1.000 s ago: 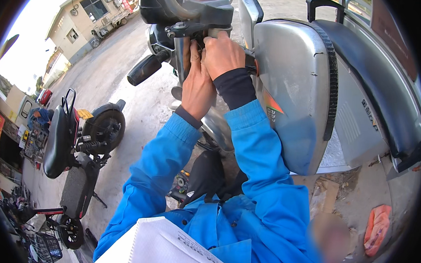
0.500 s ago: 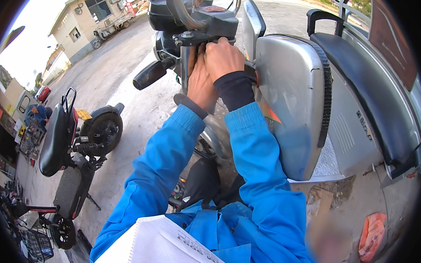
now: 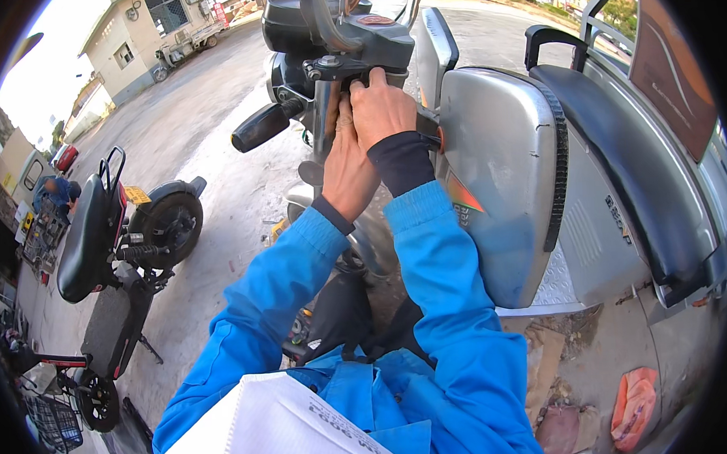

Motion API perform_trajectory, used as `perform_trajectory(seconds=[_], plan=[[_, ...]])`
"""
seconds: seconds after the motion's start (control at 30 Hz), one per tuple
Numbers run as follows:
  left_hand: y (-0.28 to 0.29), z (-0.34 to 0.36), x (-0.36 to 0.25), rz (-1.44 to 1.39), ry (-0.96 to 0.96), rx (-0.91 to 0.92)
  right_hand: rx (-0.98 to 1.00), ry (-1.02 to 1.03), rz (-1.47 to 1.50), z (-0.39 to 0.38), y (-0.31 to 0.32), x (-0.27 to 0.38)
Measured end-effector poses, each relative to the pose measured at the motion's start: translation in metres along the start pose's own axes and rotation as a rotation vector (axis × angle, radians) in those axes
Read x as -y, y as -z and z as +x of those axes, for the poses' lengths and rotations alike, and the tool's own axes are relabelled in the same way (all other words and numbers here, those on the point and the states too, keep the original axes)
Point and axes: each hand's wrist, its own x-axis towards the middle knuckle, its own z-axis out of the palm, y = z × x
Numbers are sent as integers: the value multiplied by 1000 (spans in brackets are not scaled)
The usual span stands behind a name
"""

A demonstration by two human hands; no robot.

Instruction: The person repairs the wiring of an electric scooter's handlebar assembly. They strip wire ends, connect wires, and secure them with electrical tape. The person uses pliers and electrical tape to complete the repair.

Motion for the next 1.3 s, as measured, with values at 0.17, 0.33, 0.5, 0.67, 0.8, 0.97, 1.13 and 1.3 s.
perform_trajectory(seconds=[0.17, 0.33, 0.5, 0.67, 0.8, 0.97, 1.13, 1.3], plan=[[-3, 8, 3, -190, 9, -18, -15, -5, 38, -5, 1, 2], [5, 15, 15, -159, -109, 26, -24, -61, 84, -4, -5, 7], [-1, 18, 22, -124, -173, -4, 109, -108, 51, 12, -4, 9], [-6, 17, 31, -64, -189, 20, 248, -94, -2, 24, 3, 7], [-3, 8, 32, -123, -95, 7, 259, -67, -2, 20, 1, 5], [7, 0, 30, 192, -173, 67, 249, -49, 25, 14, -5, 5], [17, 2, 22, 664, -211, 210, 199, -82, 102, 13, -3, 0], [29, 11, 32, 947, -360, -74, -80, -109, 214, 4, -13, 2]])
